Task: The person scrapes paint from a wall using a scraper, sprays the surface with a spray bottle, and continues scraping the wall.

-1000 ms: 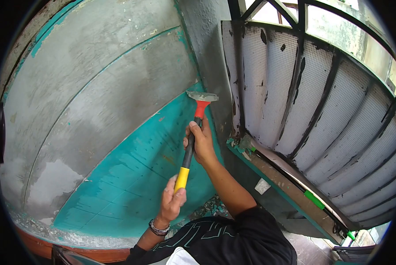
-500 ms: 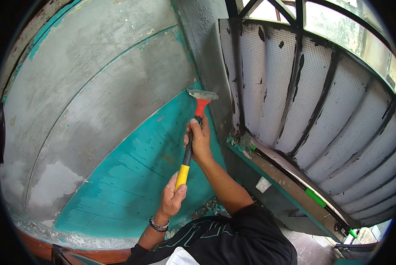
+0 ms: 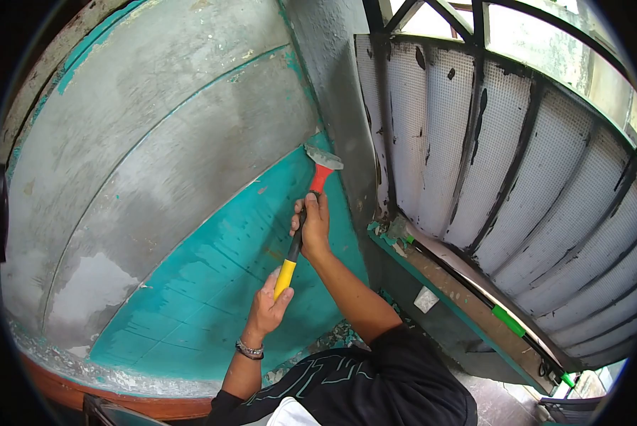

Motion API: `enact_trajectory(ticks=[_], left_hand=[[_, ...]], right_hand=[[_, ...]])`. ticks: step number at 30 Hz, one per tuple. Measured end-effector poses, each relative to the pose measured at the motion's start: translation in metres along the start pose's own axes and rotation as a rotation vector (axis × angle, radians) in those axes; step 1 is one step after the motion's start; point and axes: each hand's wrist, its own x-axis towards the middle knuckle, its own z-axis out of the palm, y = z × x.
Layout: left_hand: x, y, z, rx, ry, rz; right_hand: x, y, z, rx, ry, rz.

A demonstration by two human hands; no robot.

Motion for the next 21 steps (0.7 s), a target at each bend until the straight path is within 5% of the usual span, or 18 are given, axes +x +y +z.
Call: enact_trajectory(ticks=[3, 9, 13, 17, 21], left_hand=[[0.005, -0.006, -0.004, -0.041, -0.036, -0.164], [0.006, -0.022, 0.008, 0.171, 0.090, 0.021], [0.019, -0.008, -0.006, 0.039, 0.056, -0.005], [0.106, 0.026, -0.023, 0.714, 0.456, 0.497], [0.204, 0.050, -0.021, 1.036, 0.554, 0.780]], right_hand=[[0.008, 0.010, 0.001, 0.061, 0.013, 0.044], [0.009, 0.013, -0.009, 0.236, -0.083, 0.010], [-0.003, 0.002, -0.020, 0.196, -0.105, -0.009], [-0.051, -0.005, -0.078, -0.193, 0.020, -0.181], [-0.095, -0.008, -0.164, -0.574, -0.051, -0.221]])
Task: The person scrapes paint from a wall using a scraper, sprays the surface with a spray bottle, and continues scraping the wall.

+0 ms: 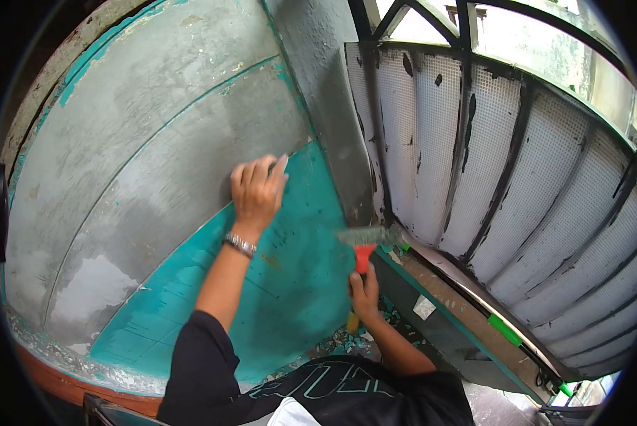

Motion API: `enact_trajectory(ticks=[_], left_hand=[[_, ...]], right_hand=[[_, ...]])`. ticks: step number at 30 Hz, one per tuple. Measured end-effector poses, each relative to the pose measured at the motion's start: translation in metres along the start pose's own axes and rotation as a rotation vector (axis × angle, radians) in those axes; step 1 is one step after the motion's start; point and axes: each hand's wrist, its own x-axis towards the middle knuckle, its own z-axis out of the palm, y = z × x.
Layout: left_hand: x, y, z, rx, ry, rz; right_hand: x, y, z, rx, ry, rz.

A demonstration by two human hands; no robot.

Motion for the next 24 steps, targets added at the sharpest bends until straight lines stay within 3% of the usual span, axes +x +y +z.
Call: enact_trajectory(ticks=[5, 6, 8, 9, 10, 11, 15, 24], left_hand=[[0.022, -0.010, 0.042, 0.100, -0.026, 0.139], [0.022, -0.009, 0.044, 0.125, -0.003, 0.175], [0.022, -0.010, 0.045, 0.132, -0.028, 0.192], [0.024, -0.010, 0.046, 0.144, -0.043, 0.199], [0.026, -0.009, 0.048, 0.143, -0.042, 0.205], [0.027, -0.007, 0.050, 0.151, -0.034, 0.190], [0.029, -0.005, 0.055, 0.126, 0.040, 0.152], [0.029, 0.005, 0.059, 0.059, 0.024, 0.084]], right_hand=[[-0.073, -0.007, -0.080, -0.272, 0.068, 0.215], [-0.085, 0.000, -0.096, -0.264, 0.077, 0.224], [-0.102, 0.013, -0.123, -0.445, 0.172, 0.017], [-0.109, 0.009, -0.129, -0.440, 0.179, 0.018], [-0.117, 0.002, -0.137, -0.415, 0.231, 0.153], [-0.123, -0.003, -0.142, -0.389, 0.279, 0.290], [-0.129, 0.003, -0.152, -0.511, 0.314, 0.200], [-0.114, 0.002, -0.143, -0.440, 0.254, 0.253]])
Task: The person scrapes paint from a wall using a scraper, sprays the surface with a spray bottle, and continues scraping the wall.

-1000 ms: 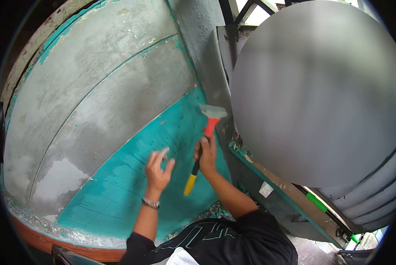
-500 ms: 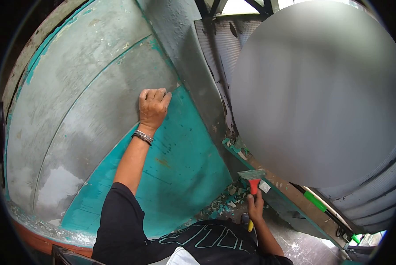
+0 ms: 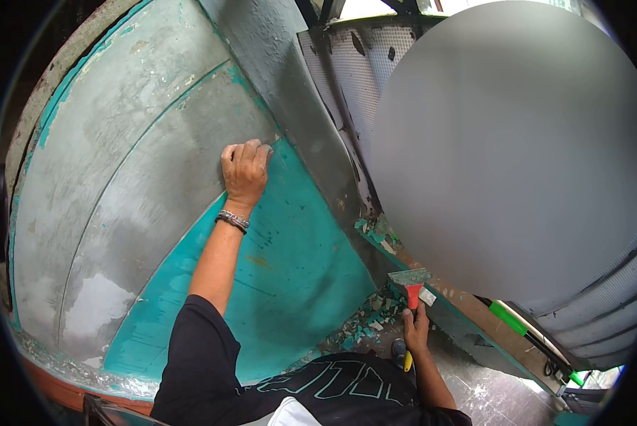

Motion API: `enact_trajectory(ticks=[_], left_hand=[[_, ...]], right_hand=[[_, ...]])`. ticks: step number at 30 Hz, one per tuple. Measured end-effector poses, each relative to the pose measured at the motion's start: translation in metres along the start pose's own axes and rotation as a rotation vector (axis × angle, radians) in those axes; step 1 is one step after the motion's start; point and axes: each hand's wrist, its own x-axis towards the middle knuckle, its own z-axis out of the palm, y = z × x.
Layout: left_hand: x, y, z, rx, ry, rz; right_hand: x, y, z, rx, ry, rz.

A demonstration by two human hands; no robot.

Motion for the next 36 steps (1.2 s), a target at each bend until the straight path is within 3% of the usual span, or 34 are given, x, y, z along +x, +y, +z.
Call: enact_trajectory(ticks=[4, 9, 11, 12, 14, 16, 19, 23, 36], left_hand=[[-0.003, 0.015, 0.003, -0.071, 0.035, -0.024], [-0.029, 0.059, 0.008, -0.381, -0.199, 0.071], [-0.042, 0.073, 0.006, -0.545, -0.967, 0.100], [-0.049, 0.076, 0.007, -0.548, -0.965, 0.097], [-0.060, 0.079, 0.009, -0.540, -0.477, -0.143], [-0.036, 0.068, -0.015, -0.158, -0.157, -0.122], [-0.027, 0.037, -0.018, -0.008, -0.096, -0.223], [-0.017, -0.004, -0.017, 0.127, -0.106, -0.115], [-0.001, -0.012, -0.007, 0.197, -0.083, 0.123]], right_hand=[[0.001, 0.009, 0.003, 0.019, -0.012, 0.002], [0.001, 0.018, 0.004, 0.012, -0.030, -0.016], [0.000, 0.017, 0.002, 0.016, -0.030, -0.003], [-0.001, 0.015, 0.000, 0.022, -0.030, 0.012], [-0.002, 0.010, -0.004, 0.009, -0.037, 0.047], [-0.003, 0.003, -0.007, -0.004, -0.047, 0.082], [-0.002, -0.007, -0.007, -0.102, -0.068, 0.057], [0.003, -0.001, -0.005, -0.081, -0.105, 0.057], [0.003, -0.005, -0.008, -0.090, -0.111, 0.069]])
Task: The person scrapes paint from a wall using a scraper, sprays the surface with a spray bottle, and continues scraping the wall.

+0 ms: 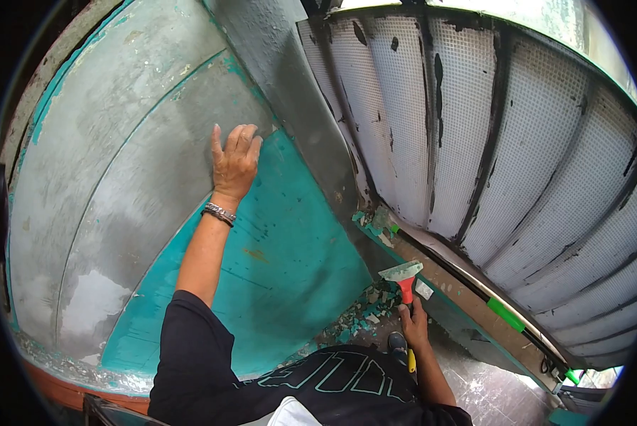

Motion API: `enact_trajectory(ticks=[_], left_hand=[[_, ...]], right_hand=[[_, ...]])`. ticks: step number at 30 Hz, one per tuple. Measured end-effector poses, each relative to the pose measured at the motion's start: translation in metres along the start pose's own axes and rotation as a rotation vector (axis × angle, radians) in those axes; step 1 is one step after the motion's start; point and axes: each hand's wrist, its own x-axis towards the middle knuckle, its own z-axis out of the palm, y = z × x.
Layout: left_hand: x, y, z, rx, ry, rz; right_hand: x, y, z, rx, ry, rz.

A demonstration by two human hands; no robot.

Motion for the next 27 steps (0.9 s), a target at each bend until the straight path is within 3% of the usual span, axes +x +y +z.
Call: enact_trajectory(ticks=[11, 14, 25, 27], left_hand=[[0.004, -0.002, -0.009, -0.138, -0.001, -0.096], [0.002, -0.004, -0.013, -0.224, -0.042, -0.074], [0.013, -0.001, 0.006, -0.023, -0.036, 0.096], [0.016, 0.002, 0.010, -0.049, -0.026, 0.078]], right_hand=[[0.000, 0.012, 0.001, -0.003, 0.009, 0.014], [-0.003, 0.001, 0.000, -0.001, 0.000, 0.032], [0.001, 0.006, 0.005, -0.031, -0.022, 0.060], [0.002, 0.013, 0.011, -0.068, 0.092, -0.108]])
